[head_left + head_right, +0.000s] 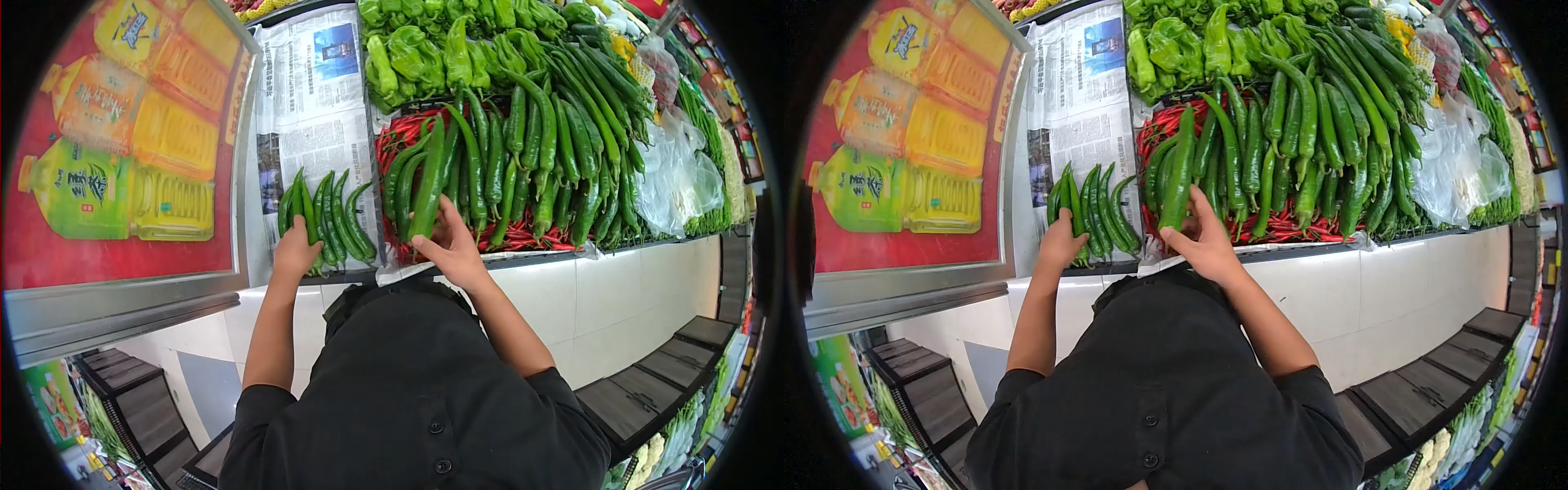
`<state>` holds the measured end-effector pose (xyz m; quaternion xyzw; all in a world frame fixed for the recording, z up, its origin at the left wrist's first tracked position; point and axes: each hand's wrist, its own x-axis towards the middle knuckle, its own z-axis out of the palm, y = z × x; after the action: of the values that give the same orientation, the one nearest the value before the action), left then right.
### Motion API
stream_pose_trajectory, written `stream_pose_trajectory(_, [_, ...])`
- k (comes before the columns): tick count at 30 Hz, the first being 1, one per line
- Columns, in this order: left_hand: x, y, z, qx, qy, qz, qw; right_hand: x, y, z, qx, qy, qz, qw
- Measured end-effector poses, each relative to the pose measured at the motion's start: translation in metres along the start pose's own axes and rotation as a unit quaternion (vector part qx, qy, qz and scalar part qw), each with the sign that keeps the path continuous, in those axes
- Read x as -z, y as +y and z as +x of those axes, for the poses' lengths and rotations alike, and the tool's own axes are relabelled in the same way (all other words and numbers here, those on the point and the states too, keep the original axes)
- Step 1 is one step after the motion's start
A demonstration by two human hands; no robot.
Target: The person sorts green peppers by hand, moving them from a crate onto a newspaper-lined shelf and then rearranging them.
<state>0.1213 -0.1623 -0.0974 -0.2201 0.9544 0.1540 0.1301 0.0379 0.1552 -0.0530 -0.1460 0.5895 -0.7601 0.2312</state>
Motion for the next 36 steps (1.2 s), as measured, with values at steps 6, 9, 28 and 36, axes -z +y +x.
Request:
stream_pose_trajectory(6, [0.004,-0.009,-0.001,-0.025,-0.005,-0.041,0.999,-0.062,0.002,0.028,-0.073,-0.108,-0.049,0.99])
stream_pose_trajectory(9, [0.008,-0.013,-0.001,-0.033,-0.013,-0.078,0.996,-0.097,0.027,0.046,-0.085,-0.152,-0.101,0.98])
stream_pose_trajectory(28, [-0.011,-0.046,0.006,-0.133,0.053,-0.176,0.974,-0.138,0.12,0.069,-0.139,-0.207,-0.491,0.835])
stream_pose_trajectory(36, [-0.009,-0.042,0.005,-0.129,0.049,-0.155,0.978,-0.129,0.126,0.081,-0.146,-0.2,-0.491,0.835])
